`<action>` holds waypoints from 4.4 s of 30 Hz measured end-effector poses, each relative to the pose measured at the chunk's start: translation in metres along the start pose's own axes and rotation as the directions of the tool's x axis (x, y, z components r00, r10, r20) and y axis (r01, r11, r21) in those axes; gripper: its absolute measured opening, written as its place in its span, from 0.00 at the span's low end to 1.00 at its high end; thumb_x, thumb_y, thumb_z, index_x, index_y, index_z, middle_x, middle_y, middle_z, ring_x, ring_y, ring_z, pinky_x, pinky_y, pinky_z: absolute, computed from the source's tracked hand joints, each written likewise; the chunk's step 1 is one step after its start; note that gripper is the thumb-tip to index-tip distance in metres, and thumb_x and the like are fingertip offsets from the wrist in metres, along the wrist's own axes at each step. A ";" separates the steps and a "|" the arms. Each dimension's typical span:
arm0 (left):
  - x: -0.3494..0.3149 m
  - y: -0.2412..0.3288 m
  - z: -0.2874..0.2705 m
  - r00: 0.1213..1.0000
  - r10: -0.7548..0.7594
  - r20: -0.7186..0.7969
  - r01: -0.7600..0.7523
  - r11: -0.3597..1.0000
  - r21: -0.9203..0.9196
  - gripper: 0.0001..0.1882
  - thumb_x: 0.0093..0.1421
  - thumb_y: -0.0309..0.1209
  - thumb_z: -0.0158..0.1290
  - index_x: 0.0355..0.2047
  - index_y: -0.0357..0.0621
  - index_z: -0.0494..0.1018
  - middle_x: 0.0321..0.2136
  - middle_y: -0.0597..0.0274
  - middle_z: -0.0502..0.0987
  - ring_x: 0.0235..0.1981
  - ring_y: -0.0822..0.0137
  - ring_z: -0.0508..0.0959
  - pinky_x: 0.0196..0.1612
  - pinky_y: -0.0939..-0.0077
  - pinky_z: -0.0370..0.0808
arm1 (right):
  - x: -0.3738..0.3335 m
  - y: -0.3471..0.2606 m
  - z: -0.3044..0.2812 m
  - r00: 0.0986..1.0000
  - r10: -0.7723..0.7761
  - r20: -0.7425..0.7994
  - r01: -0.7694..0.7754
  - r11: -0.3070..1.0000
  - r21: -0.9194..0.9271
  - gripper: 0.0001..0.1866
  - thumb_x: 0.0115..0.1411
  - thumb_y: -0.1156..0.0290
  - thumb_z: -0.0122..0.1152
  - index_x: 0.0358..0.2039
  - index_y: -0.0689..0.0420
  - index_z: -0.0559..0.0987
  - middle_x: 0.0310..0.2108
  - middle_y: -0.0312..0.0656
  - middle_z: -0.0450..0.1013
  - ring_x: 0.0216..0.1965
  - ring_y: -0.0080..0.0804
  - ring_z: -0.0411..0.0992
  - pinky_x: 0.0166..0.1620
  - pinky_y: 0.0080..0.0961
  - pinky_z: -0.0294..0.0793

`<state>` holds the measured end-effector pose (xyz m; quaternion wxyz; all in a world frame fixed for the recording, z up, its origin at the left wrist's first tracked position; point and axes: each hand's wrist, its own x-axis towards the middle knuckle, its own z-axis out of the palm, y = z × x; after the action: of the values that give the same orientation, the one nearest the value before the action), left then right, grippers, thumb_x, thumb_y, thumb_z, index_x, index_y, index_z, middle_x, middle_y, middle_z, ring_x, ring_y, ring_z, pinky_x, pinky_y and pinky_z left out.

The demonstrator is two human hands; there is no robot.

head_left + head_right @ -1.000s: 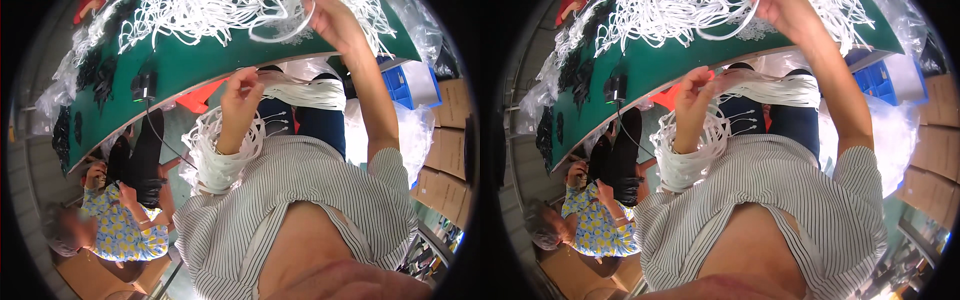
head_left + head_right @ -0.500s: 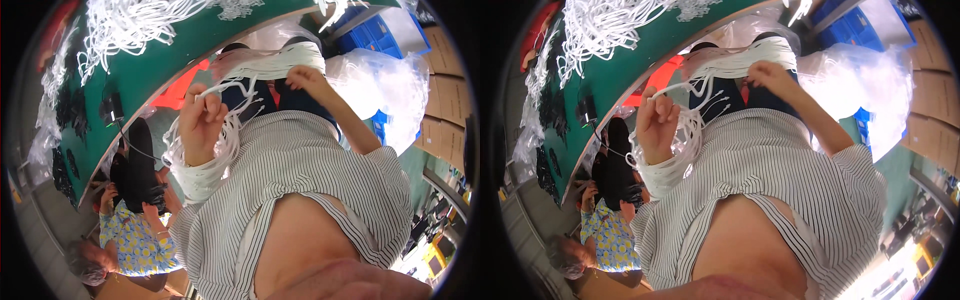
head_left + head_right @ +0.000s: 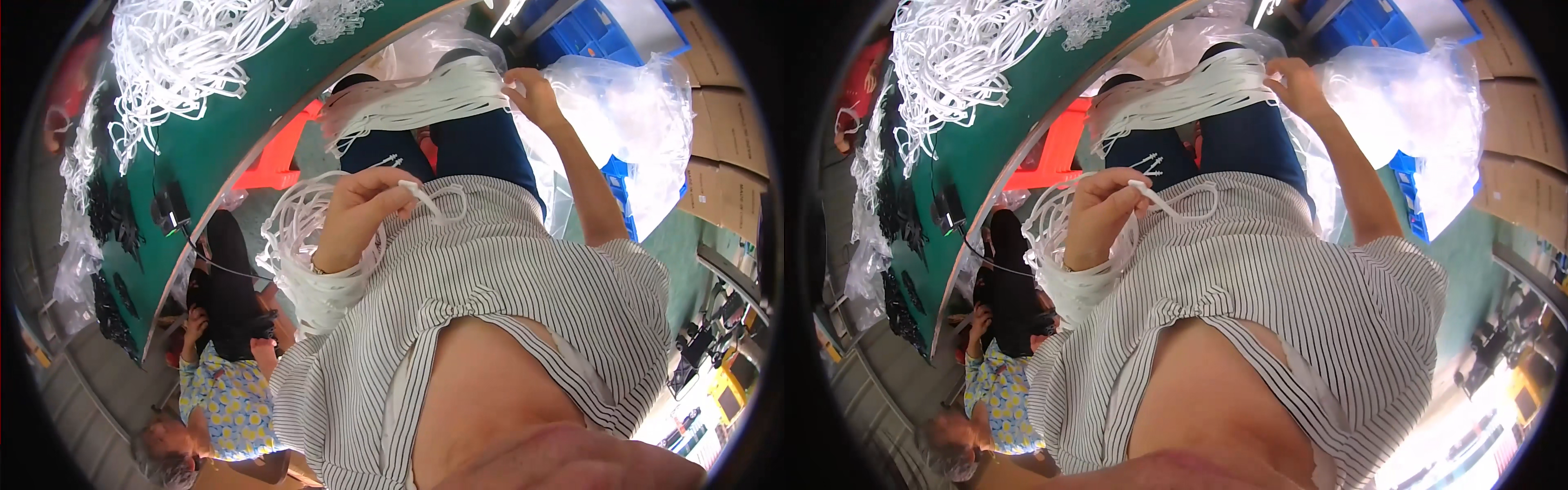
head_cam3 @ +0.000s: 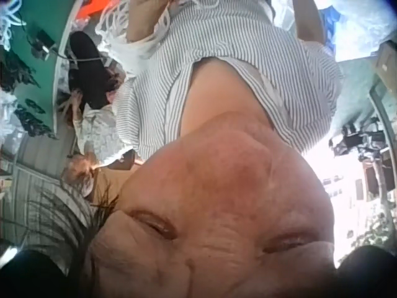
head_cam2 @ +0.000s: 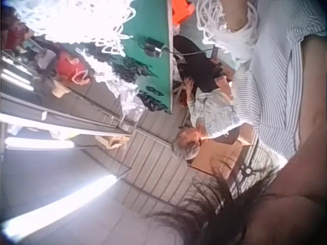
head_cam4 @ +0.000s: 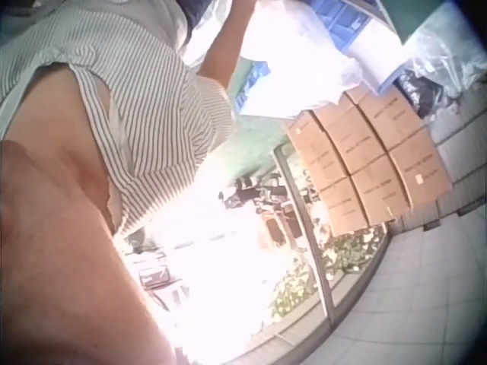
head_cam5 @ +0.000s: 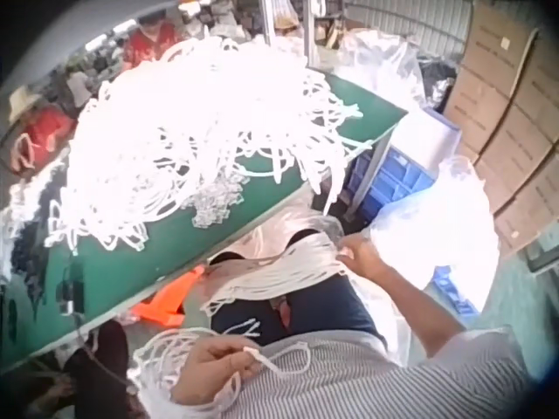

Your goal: Inspecting and assembling white plastic or elastic straps on a factory production line.

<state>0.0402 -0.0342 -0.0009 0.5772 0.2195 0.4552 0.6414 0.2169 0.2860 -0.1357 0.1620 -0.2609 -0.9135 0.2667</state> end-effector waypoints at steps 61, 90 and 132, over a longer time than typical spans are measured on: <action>0.005 0.024 -0.004 0.975 0.220 0.009 -0.219 0.961 0.169 0.08 0.59 0.27 0.47 0.33 0.35 0.72 0.25 0.71 0.71 0.27 0.81 0.65 0.30 0.85 0.62 | 0.026 -0.214 -0.048 0.606 -0.271 0.747 -0.635 0.400 0.661 0.12 0.58 0.67 0.51 0.25 0.63 0.74 0.11 0.29 0.61 0.16 0.16 0.62 0.25 0.14 0.62; -0.014 0.037 -0.037 0.984 0.075 -0.163 -0.047 0.985 0.169 0.10 0.57 0.30 0.51 0.34 0.36 0.75 0.25 0.73 0.72 0.27 0.83 0.66 0.31 0.86 0.62 | 0.055 -0.195 0.025 0.585 -0.447 0.677 -0.476 0.487 0.733 0.10 0.61 0.65 0.50 0.32 0.58 0.71 0.33 0.36 0.72 0.36 0.19 0.68 0.39 0.18 0.65; -0.028 0.026 -0.029 0.980 -0.045 -0.194 0.058 0.996 0.065 0.06 0.52 0.27 0.53 0.24 0.37 0.75 0.21 0.68 0.74 0.26 0.79 0.69 0.34 0.85 0.63 | 0.072 -0.209 -0.034 0.587 -0.566 0.579 -0.162 0.618 0.769 0.07 0.57 0.71 0.58 0.30 0.61 0.73 0.27 0.32 0.68 0.30 0.18 0.64 0.34 0.15 0.63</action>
<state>0.0099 -0.0682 0.0133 0.5389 0.1646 0.5366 0.6281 0.0913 0.1894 0.0225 -0.1275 0.0960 -0.7115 0.6843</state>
